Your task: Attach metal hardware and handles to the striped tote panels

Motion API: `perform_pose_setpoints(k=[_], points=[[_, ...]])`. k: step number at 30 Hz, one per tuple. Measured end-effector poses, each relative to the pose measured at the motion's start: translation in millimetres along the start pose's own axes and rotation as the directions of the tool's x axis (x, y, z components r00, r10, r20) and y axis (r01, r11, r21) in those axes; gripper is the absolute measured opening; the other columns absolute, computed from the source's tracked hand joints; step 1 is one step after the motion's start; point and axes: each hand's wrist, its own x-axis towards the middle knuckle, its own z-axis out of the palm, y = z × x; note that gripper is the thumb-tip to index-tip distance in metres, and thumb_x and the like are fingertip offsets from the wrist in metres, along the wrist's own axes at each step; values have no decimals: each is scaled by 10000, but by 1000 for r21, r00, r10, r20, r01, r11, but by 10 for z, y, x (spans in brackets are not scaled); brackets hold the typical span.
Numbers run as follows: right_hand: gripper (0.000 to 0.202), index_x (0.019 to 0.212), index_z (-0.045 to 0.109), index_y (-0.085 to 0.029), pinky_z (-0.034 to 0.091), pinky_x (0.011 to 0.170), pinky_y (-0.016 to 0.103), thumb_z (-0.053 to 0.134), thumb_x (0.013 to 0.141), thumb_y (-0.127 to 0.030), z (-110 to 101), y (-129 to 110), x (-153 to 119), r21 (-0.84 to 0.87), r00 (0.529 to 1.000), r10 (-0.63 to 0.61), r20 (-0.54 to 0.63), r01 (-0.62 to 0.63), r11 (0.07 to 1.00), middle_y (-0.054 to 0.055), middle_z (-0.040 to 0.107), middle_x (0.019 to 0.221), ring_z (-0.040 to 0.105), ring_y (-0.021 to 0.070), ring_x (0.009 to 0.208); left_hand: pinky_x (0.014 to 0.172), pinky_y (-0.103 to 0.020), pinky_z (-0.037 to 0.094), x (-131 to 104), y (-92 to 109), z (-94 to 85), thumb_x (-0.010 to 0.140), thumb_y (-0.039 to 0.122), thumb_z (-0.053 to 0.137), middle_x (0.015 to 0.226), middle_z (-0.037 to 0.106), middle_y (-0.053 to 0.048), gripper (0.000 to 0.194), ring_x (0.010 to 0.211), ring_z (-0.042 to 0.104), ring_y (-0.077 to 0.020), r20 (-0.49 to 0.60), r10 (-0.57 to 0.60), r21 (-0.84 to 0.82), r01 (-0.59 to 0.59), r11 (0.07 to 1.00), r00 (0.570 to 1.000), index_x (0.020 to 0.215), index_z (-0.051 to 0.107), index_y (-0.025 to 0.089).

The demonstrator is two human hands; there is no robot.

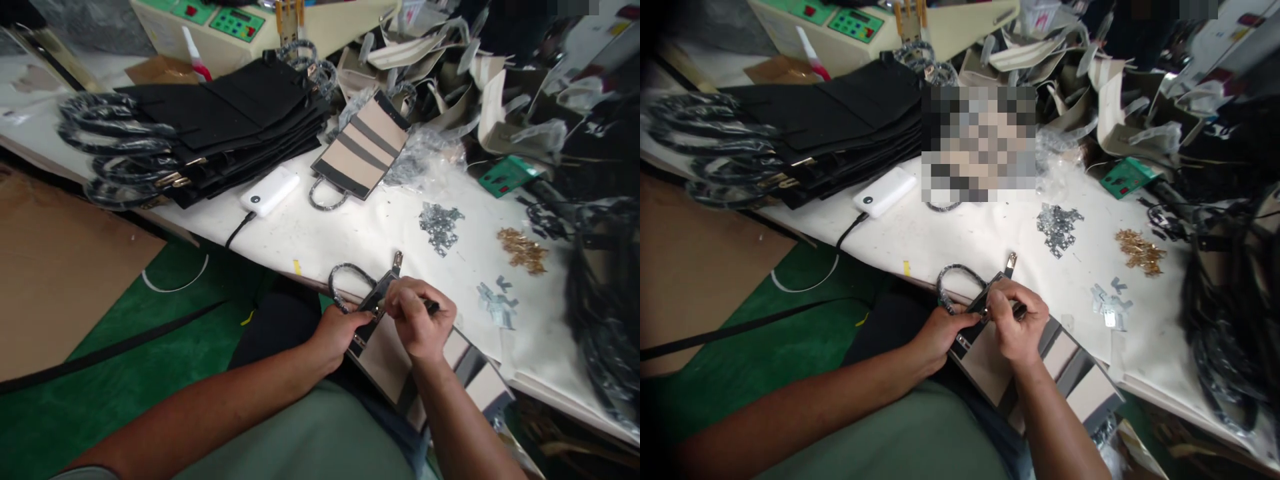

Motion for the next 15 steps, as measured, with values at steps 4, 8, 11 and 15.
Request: perform_pose_setpoints(k=[4, 8, 11, 15], points=[[248, 640, 609, -190, 420, 461, 266, 649, 884, -209, -24, -98, 46, 125, 986, -158, -56, 164, 978, -39, 516, 539, 482, 110, 452, 568, -267, 464, 6, -12, -6, 578, 275, 855, 684, 730, -58, 262, 566, 627, -159, 7, -28, -8, 28, 1000, 1000, 753, 751, 108], [309, 608, 565, -194, 424, 474, 268, 650, 901, -247, -21, -62, -4, -22, 1000, -2, -22, 1, 1000, -35, 510, 538, 492, 115, 471, 567, -257, 459, 9, -7, -12, 580, 273, 853, 651, 714, -56, 239, 558, 619, -149, -18, 5, 29, -5, 1000, 1000, 694, 731, 103], [285, 618, 565, -196, 430, 484, 279, 647, 891, -210, -26, -67, -56, -17, 999, -30, -31, 29, 999, -33, 517, 540, 499, 119, 470, 581, -275, 479, -5, 3, -7, 596, 285, 852, 685, 732, -71, 258, 576, 640, -169, 11, -30, 40, 30, 999, 999, 738, 744, 99], [309, 615, 540, -204, 435, 492, 280, 636, 901, -270, -26, -74, -109, -31, 995, -86, -48, 85, 996, -33, 512, 535, 501, 122, 474, 590, -277, 479, -10, -9, -18, 594, 277, 866, 692, 734, -62, 269, 575, 636, -165, 7, 8, 29, -8, 1000, 1000, 767, 748, 108]])
